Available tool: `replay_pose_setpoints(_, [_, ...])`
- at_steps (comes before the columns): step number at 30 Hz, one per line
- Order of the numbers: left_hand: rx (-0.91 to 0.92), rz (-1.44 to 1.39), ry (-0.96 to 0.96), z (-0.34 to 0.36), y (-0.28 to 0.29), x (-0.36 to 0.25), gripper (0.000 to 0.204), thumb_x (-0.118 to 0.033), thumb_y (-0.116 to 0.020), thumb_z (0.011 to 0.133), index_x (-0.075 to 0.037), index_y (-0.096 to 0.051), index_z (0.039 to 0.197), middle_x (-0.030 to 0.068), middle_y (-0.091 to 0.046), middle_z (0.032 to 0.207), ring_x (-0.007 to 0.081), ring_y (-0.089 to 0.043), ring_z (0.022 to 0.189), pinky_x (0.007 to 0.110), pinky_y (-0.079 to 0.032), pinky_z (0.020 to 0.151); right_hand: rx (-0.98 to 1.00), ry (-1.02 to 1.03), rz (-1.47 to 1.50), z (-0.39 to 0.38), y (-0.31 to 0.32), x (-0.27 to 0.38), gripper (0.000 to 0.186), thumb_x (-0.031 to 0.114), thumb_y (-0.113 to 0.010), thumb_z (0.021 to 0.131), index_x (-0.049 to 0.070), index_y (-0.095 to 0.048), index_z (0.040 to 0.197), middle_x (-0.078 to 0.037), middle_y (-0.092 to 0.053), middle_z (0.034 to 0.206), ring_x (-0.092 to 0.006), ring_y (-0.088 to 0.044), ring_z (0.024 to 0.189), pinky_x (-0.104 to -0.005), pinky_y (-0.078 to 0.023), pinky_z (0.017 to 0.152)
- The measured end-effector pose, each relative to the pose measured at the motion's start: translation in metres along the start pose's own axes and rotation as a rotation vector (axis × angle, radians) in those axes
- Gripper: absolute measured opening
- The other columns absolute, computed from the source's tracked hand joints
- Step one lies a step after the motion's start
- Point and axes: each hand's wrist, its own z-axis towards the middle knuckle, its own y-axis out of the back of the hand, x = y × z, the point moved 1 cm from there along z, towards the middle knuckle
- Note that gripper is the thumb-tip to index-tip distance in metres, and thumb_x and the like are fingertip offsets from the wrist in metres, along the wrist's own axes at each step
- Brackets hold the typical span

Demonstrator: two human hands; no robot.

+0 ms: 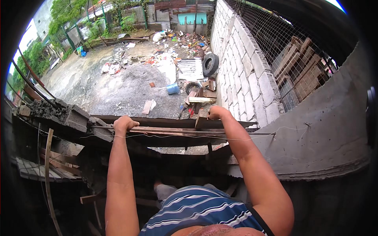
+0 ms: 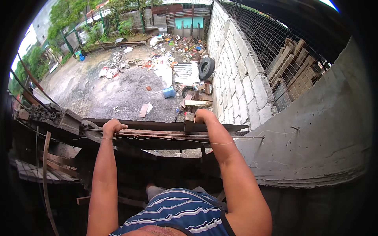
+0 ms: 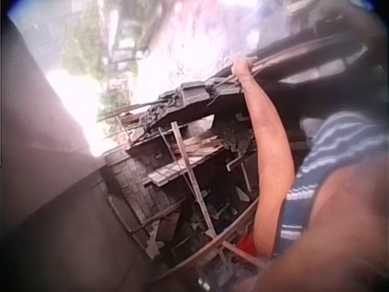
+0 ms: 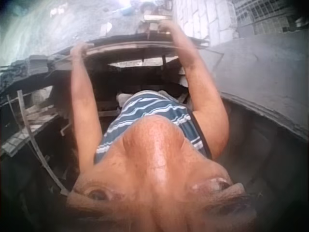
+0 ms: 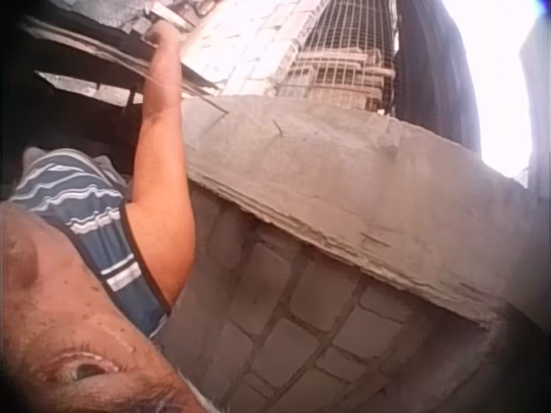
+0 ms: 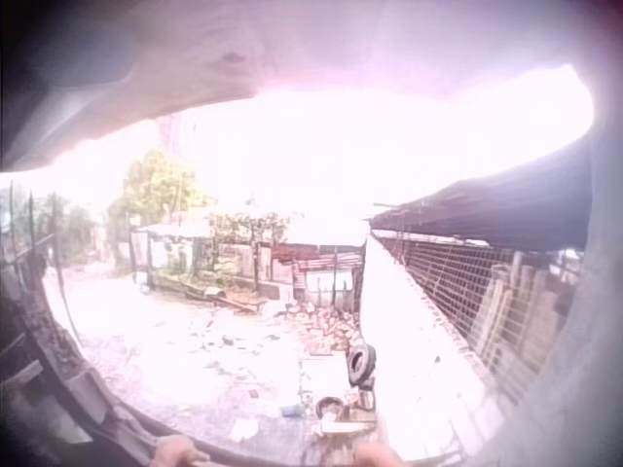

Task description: The person positions a wooden plank against a concrete wall structure, holding it in place with both hands while looking down at a courtyard.

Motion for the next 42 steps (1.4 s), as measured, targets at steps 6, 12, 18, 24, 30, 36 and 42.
replay_pose_setpoints(6, [-0.09,0.028,-0.068,0.008,-0.006,0.001,0.056,-0.056,-0.069,0.074,0.0,-0.07,0.072,0.0091,-0.066,0.063,0.0214,-0.065,0.055,0.035,-0.051,0.057,0.02,-0.021,0.001,0.0,0.001,-0.002,0.034,0.028,-0.057,0.077,0.003,-0.072,0.095,-0.022,-0.068,0.099,-0.0377,-0.064,0.095,-0.0435,-0.052,0.081])
replay_pose_setpoints(12, [-0.006,0.002,-0.001,0.0,0.0,0.001,0.058,-0.057,-0.071,0.07,-0.008,-0.073,0.101,0.0123,-0.071,0.104,0.0296,-0.067,0.1,0.039,-0.052,0.083,0.04,-0.048,0.028,0.001,0.0,0.001,0.031,0.026,-0.061,0.078,0.003,-0.072,0.096,-0.021,-0.068,0.102,-0.0365,-0.065,0.097,-0.0429,-0.052,0.082])
replay_pose_setpoints(18, [0.055,-0.006,-0.006,-0.003,0.003,-0.006,0.058,-0.056,-0.071,0.071,-0.008,-0.072,0.102,0.0123,-0.07,0.108,0.0289,-0.067,0.103,0.039,-0.052,0.085,0.022,-0.027,0.02,0.003,-0.004,-0.007,0.032,0.028,-0.061,0.079,0.001,-0.072,0.092,-0.022,-0.068,0.101,-0.0372,-0.065,0.097,-0.0435,-0.052,0.081])
replay_pose_setpoints(24, [0.015,-0.005,0.037,-0.006,0.003,0.005,0.06,-0.058,-0.071,0.071,-0.008,-0.071,0.104,0.012,-0.07,0.109,0.0299,-0.066,0.104,0.04,-0.051,0.086,0.049,0.018,0.016,0.004,0.004,0.01,0.029,0.029,-0.061,0.078,0.005,-0.073,0.09,-0.021,-0.068,0.099,-0.0378,-0.065,0.094,-0.0437,-0.052,0.08])
replay_pose_setpoints(30, [-0.19,0.001,-0.085,0.012,-0.019,0.011,0.062,-0.064,-0.069,0.064,-0.015,-0.073,0.102,0.0111,-0.071,0.104,0.0249,-0.068,0.098,0.04,-0.053,0.082,0.04,0.155,-0.194,0.025,-0.014,-0.018,0.033,0.033,-0.058,0.08,0.005,-0.072,0.091,-0.021,-0.068,0.096,-0.0365,-0.065,0.091,-0.0433,-0.052,0.08])
replay_pose_setpoints(36, [-0.129,-0.054,-0.062,-0.004,-0.008,0.005,0.055,-0.053,-0.075,0.066,-0.015,-0.072,0.107,0.0073,-0.07,0.109,0.0244,-0.067,0.103,0.039,-0.052,0.082,0.096,-0.027,0.152,0.0,0.0,-0.008,0.023,0.02,-0.061,0.073,0.004,-0.074,0.083,-0.015,-0.067,0.064,-0.0233,-0.065,0.057,-0.0365,-0.052,0.06])
replay_pose_setpoints(42, [-0.113,-0.065,-0.071,-0.001,-0.009,0.013,0.054,-0.052,-0.075,0.068,-0.015,-0.072,0.108,0.0067,-0.07,0.109,0.0242,-0.067,0.102,0.039,-0.053,0.081,0.118,-0.024,0.21,0.004,0.0,0.001,0.022,0.017,-0.065,0.069,0.001,-0.073,0.081,-0.013,-0.064,0.06,-0.0199,-0.06,0.052,-0.0346,-0.049,0.054])
